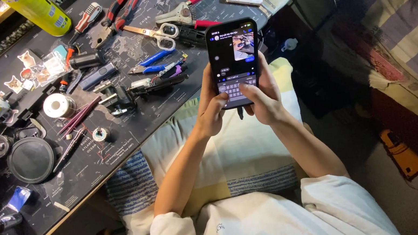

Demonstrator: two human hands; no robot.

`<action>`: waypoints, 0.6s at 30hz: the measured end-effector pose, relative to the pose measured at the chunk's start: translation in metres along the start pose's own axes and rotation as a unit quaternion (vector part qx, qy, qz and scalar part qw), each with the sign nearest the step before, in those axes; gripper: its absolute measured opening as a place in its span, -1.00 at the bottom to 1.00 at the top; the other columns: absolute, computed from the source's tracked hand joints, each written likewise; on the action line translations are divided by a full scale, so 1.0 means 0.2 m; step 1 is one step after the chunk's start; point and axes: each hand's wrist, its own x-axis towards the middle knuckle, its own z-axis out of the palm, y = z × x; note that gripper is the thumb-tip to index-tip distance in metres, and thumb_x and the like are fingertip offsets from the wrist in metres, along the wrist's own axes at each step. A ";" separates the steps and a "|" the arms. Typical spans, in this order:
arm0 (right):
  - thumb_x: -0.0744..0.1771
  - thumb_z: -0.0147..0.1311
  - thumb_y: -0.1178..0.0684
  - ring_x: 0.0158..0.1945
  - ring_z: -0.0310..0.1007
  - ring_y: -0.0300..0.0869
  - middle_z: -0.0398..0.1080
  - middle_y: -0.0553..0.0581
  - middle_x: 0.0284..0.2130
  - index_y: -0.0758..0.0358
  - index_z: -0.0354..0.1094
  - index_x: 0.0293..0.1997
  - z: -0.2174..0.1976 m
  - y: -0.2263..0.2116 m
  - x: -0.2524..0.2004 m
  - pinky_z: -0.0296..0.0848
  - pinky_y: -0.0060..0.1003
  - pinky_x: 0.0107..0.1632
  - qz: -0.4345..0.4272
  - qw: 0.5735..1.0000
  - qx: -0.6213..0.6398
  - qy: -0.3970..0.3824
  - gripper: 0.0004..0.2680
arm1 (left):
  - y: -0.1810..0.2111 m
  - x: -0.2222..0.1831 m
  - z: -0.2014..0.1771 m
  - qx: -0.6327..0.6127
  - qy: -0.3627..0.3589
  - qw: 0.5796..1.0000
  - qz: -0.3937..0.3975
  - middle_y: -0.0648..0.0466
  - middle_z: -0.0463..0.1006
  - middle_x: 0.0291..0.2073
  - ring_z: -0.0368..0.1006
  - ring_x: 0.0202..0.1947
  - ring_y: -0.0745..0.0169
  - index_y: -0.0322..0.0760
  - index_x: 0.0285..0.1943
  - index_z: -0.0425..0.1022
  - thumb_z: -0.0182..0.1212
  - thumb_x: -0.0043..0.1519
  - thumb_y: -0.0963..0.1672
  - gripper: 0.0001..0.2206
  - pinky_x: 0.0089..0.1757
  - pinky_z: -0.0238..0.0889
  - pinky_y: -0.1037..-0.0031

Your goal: The person is soldering components onto a small circuit board at a cluttered electronics repair workbench.

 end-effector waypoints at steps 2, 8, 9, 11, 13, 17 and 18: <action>0.32 0.02 0.20 -0.63 0.43 -0.21 0.52 0.52 -0.06 0.24 -0.18 0.67 -0.02 -0.01 -0.01 0.33 -0.49 -0.73 0.008 1.000 0.016 -0.006 -0.35 | 0.01 0.01 0.01 -0.001 0.000 1.000 0.003 -0.20 0.39 0.38 0.50 0.18 0.09 -0.27 0.81 -0.13 0.04 0.37 -0.18 -0.24 0.01 0.59 0.26; 0.26 0.03 0.26 -0.58 0.46 -0.18 0.50 0.54 -0.02 0.21 -0.24 0.70 0.01 -0.05 -0.01 0.36 -0.48 -0.71 0.014 0.999 0.020 -0.025 -0.27 | -0.02 0.00 -0.02 0.011 -0.004 1.000 0.007 -0.17 0.39 0.38 0.49 0.20 0.11 -0.24 0.82 -0.15 0.07 0.37 -0.16 -0.22 0.06 0.56 0.24; 0.30 0.06 0.15 -0.55 0.49 -0.19 0.49 0.49 -0.01 0.20 -0.22 0.69 0.02 -0.05 -0.01 0.38 -0.49 -0.70 0.026 0.998 0.059 -0.011 -0.30 | -0.01 0.00 -0.01 -0.007 -0.008 1.000 -0.002 -0.18 0.40 0.36 0.56 0.15 0.07 -0.20 0.83 -0.16 0.06 0.39 -0.17 -0.23 -0.02 0.63 0.21; 0.32 0.03 0.16 -0.54 0.49 -0.20 0.49 0.49 -0.01 0.21 -0.21 0.69 0.02 -0.05 -0.01 0.38 -0.49 -0.71 0.022 0.998 0.055 -0.013 -0.33 | 0.00 0.00 -0.01 -0.008 -0.005 1.000 -0.003 -0.17 0.42 0.35 0.57 0.12 0.08 -0.21 0.82 -0.15 0.06 0.39 -0.18 -0.24 -0.05 0.64 0.21; 0.34 0.00 0.17 -0.54 0.49 -0.20 0.50 0.49 -0.01 0.22 -0.20 0.69 0.02 -0.05 -0.01 0.38 -0.50 -0.71 0.020 0.998 0.051 -0.013 -0.36 | 0.00 -0.01 0.00 -0.010 -0.002 1.000 -0.004 -0.17 0.43 0.34 0.57 0.10 0.09 -0.22 0.82 -0.13 0.06 0.39 -0.19 -0.25 -0.07 0.65 0.21; 0.27 0.05 0.21 -0.46 0.57 -0.13 0.50 0.51 -0.02 0.19 -0.29 0.72 -0.03 -0.02 -0.03 0.48 -0.49 -0.63 0.023 0.998 0.053 -0.037 -0.24 | -0.04 -0.01 -0.03 0.010 0.009 1.000 0.002 -0.21 0.45 0.31 0.61 0.04 0.03 -0.23 0.79 -0.07 0.08 0.40 -0.20 -0.29 -0.13 0.66 0.20; 0.25 0.06 0.26 -0.44 0.60 -0.10 0.51 0.53 -0.04 0.19 -0.33 0.73 -0.04 0.00 -0.04 0.52 -0.48 -0.60 0.019 0.998 0.041 -0.051 -0.21 | -0.06 -0.01 -0.03 0.006 0.015 1.000 0.002 -0.23 0.49 0.27 0.65 -0.03 0.00 -0.21 0.78 -0.05 0.11 0.43 -0.21 -0.31 -0.22 0.68 0.21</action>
